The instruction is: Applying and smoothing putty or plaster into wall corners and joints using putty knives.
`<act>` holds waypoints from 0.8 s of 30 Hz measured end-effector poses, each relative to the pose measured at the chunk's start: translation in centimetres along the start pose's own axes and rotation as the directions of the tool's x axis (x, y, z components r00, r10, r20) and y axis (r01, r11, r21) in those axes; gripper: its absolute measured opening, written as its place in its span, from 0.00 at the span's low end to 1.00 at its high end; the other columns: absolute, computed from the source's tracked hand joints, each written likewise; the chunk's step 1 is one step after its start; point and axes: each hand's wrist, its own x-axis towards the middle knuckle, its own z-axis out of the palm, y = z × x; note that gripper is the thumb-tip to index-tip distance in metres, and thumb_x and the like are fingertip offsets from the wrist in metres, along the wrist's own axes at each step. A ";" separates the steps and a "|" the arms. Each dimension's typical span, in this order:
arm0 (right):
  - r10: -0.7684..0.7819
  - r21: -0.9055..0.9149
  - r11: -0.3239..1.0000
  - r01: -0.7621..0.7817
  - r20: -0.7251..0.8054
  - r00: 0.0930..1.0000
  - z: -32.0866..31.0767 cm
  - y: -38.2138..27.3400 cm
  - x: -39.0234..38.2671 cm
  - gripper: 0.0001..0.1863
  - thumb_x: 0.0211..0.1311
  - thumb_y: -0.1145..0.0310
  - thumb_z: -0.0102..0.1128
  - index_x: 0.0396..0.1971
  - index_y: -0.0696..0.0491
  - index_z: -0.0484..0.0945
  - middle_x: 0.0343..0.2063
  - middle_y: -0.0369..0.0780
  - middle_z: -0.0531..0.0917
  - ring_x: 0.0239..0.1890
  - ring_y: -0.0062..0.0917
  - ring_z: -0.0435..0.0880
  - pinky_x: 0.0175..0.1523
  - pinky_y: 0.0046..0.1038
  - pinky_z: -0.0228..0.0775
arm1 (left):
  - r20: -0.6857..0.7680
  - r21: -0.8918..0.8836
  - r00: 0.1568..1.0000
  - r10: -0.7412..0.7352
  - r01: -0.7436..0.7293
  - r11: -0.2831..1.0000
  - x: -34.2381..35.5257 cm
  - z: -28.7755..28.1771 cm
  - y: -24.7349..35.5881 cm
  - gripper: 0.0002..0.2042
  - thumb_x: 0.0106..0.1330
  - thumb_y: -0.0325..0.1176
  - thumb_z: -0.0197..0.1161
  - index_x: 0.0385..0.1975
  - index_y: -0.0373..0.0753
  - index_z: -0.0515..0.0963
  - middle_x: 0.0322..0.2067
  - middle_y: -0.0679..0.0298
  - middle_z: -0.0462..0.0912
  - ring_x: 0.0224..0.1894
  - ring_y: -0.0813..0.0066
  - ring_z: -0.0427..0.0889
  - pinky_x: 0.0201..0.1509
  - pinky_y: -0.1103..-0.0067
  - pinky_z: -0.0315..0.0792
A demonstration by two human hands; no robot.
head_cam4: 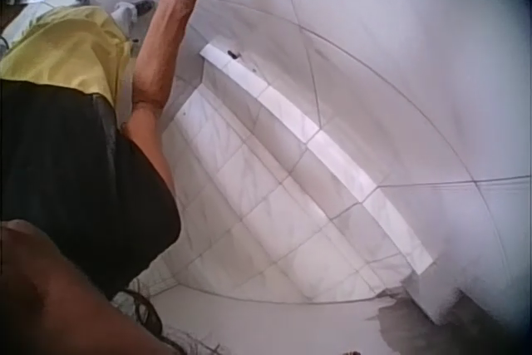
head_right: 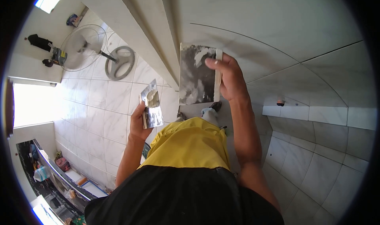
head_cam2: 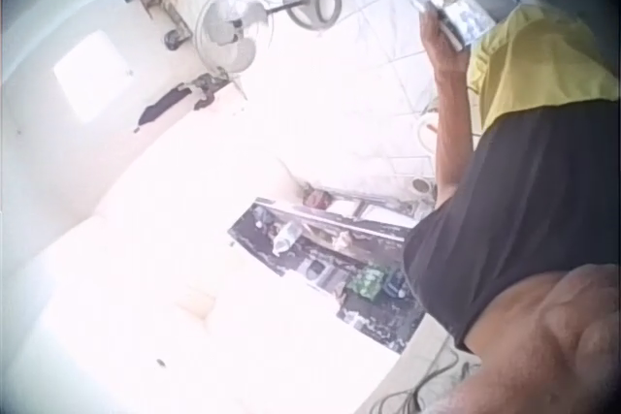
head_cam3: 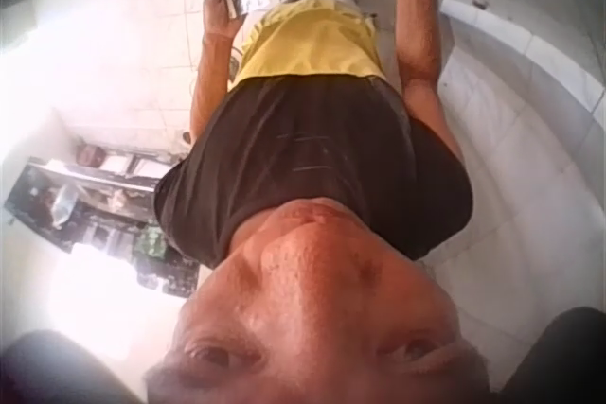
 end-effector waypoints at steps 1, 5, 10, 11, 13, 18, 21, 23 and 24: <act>-0.042 -0.342 0.936 0.080 0.118 0.992 0.2 -0.2 -1.6 0.11 0.57 0.77 0.52 0.40 0.59 0.77 0.33 0.38 0.82 0.35 0.23 0.80 0.39 0.26 0.72 | -0.043 -0.034 0.998 -0.043 0.042 0.999 0.2 1.2 -0.6 0.17 0.70 0.38 0.47 0.53 0.35 0.66 0.45 0.59 0.77 0.45 0.68 0.79 0.49 0.71 0.75; -0.298 -0.767 -0.054 0.639 0.624 0.723 2.7 4.2 -6.3 0.23 0.47 0.77 0.56 0.48 0.54 0.76 0.43 0.39 0.77 0.40 0.31 0.74 0.46 0.30 0.68 | -0.020 -0.097 0.983 -0.180 0.177 0.979 0.0 4.6 -1.0 0.16 0.70 0.37 0.45 0.52 0.35 0.67 0.46 0.58 0.77 0.47 0.68 0.79 0.51 0.71 0.74; -0.292 -0.791 -0.084 0.606 0.601 0.744 0.3 7.1 -6.0 0.24 0.46 0.76 0.58 0.49 0.53 0.76 0.43 0.38 0.78 0.39 0.30 0.72 0.49 0.29 0.63 | -0.104 0.037 0.985 -0.137 0.142 0.989 -0.1 5.6 0.9 0.14 0.70 0.35 0.45 0.51 0.36 0.69 0.45 0.62 0.79 0.45 0.72 0.79 0.49 0.76 0.75; -0.277 -0.816 -0.084 0.572 0.571 0.773 -1.0 7.8 -5.3 0.22 0.48 0.76 0.57 0.48 0.53 0.76 0.41 0.38 0.78 0.37 0.30 0.72 0.48 0.30 0.64 | -0.070 0.041 0.993 -0.094 0.097 0.994 0.1 4.5 1.5 0.14 0.70 0.35 0.45 0.50 0.37 0.70 0.44 0.62 0.79 0.44 0.73 0.80 0.48 0.77 0.75; -0.283 -0.893 0.147 0.425 0.373 0.884 -3.9 10.2 -3.3 0.16 0.52 0.75 0.55 0.43 0.54 0.78 0.36 0.37 0.80 0.34 0.30 0.74 0.44 0.32 0.67 | -0.041 0.077 0.999 -0.004 0.007 0.997 0.3 3.7 3.0 0.14 0.71 0.34 0.44 0.50 0.36 0.70 0.43 0.61 0.80 0.42 0.73 0.81 0.46 0.78 0.76; 0.425 0.119 0.905 -0.409 -0.189 0.885 -11.2 16.4 4.2 0.10 0.54 0.73 0.57 0.36 0.60 0.77 0.32 0.36 0.79 0.30 0.23 0.78 0.43 0.29 0.71 | -0.061 0.140 0.989 0.138 -0.129 0.982 0.2 3.7 3.9 0.14 0.71 0.34 0.44 0.50 0.36 0.71 0.41 0.61 0.81 0.39 0.72 0.82 0.42 0.77 0.78; 0.402 0.175 0.912 -0.371 -0.205 0.892 -15.1 21.9 8.7 0.12 0.51 0.74 0.59 0.37 0.60 0.76 0.33 0.39 0.79 0.33 0.25 0.78 0.45 0.27 0.71 | -0.157 0.183 0.981 0.114 -0.085 0.979 -0.2 3.1 3.7 0.14 0.71 0.35 0.43 0.50 0.37 0.71 0.40 0.61 0.81 0.37 0.72 0.83 0.39 0.76 0.79; 0.425 0.212 0.900 -0.380 -0.242 0.872 -14.8 22.7 10.1 0.13 0.49 0.75 0.60 0.37 0.60 0.76 0.33 0.40 0.78 0.35 0.27 0.77 0.46 0.28 0.71 | -0.182 0.176 0.975 0.124 -0.092 0.980 -0.7 2.6 3.5 0.14 0.72 0.35 0.42 0.49 0.37 0.71 0.40 0.61 0.81 0.37 0.72 0.83 0.39 0.77 0.79; 0.435 0.206 0.896 -0.393 -0.234 0.869 -14.7 23.1 10.6 0.13 0.49 0.75 0.60 0.37 0.60 0.76 0.33 0.40 0.78 0.35 0.27 0.77 0.46 0.28 0.71 | -0.194 0.173 0.973 0.124 -0.091 0.981 -0.9 2.3 3.4 0.14 0.72 0.35 0.42 0.49 0.37 0.71 0.40 0.61 0.81 0.38 0.72 0.83 0.40 0.77 0.79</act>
